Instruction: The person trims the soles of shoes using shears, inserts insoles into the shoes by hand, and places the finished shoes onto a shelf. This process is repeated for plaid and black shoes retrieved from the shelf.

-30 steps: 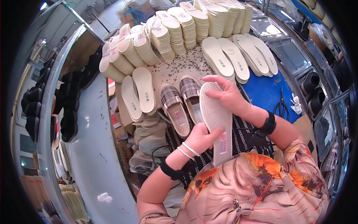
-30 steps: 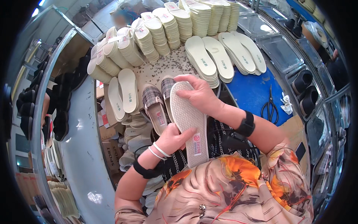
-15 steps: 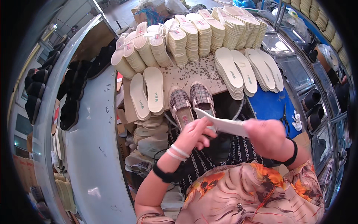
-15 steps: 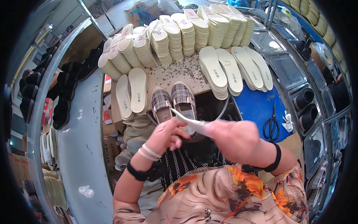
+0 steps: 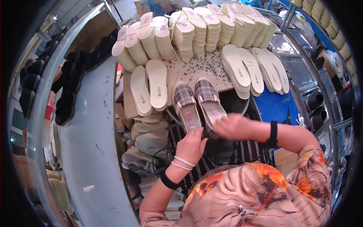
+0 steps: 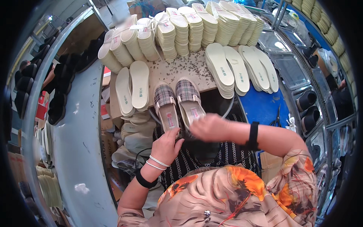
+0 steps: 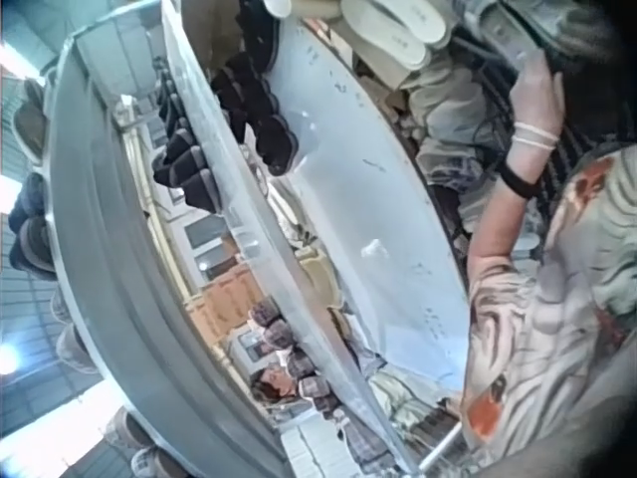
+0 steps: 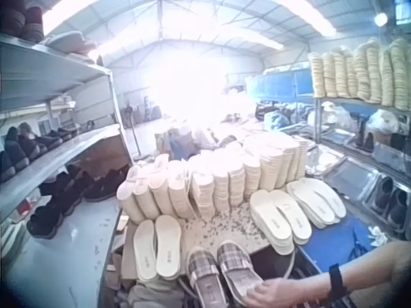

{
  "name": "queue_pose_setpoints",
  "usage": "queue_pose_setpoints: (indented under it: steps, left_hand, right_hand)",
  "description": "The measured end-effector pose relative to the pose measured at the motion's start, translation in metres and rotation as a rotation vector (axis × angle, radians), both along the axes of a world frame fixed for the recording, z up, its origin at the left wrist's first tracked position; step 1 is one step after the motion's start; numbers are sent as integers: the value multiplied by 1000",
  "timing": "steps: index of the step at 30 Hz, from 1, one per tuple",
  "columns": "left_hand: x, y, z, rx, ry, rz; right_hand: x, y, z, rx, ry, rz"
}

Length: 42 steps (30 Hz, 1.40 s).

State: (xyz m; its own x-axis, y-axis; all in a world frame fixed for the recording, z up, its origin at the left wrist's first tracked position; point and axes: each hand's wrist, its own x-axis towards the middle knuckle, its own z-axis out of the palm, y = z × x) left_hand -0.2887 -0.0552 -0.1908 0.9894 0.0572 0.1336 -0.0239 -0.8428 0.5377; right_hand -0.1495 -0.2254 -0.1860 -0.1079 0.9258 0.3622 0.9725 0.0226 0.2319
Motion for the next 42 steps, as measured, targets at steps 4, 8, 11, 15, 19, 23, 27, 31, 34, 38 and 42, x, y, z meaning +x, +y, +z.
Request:
queue_pose_setpoints:
  steps: [4,8,11,15,19,23,27,31,34,38,42]
  left_hand:
    - [7,-4,2,9,-32,-41]
    - [14,-1,7,44,-2,-14]
    - [22,-5,11,51,6,-9]
    - [26,-13,22,-4,142,-9]
    - [31,-26,15,39,332,-37]
    - [32,-22,-2,137,116,141]
    - [-41,0,105,46,-371,283]
    - [-182,11,196,161,-178,512]
    - [-267,23,204,477,-6,849]
    - [-418,78,187,316,-41,1257]
    - [-524,70,171,50,-142,1396]
  right_hand:
    - [22,13,-3,-113,339,-185]
    - [35,32,31,-580,806,-321]
    - [33,46,5,-817,402,-291]
    - [36,64,-3,-942,392,-444]
    - [61,45,8,-682,868,-365]
    - [52,25,61,-63,1109,-314]
    - [76,7,73,108,884,-346]
    - [67,23,77,17,858,-318]
    - [39,54,79,-141,756,-205]
    - [-26,108,98,-290,701,-156]
    - [-57,133,83,-430,669,-84]
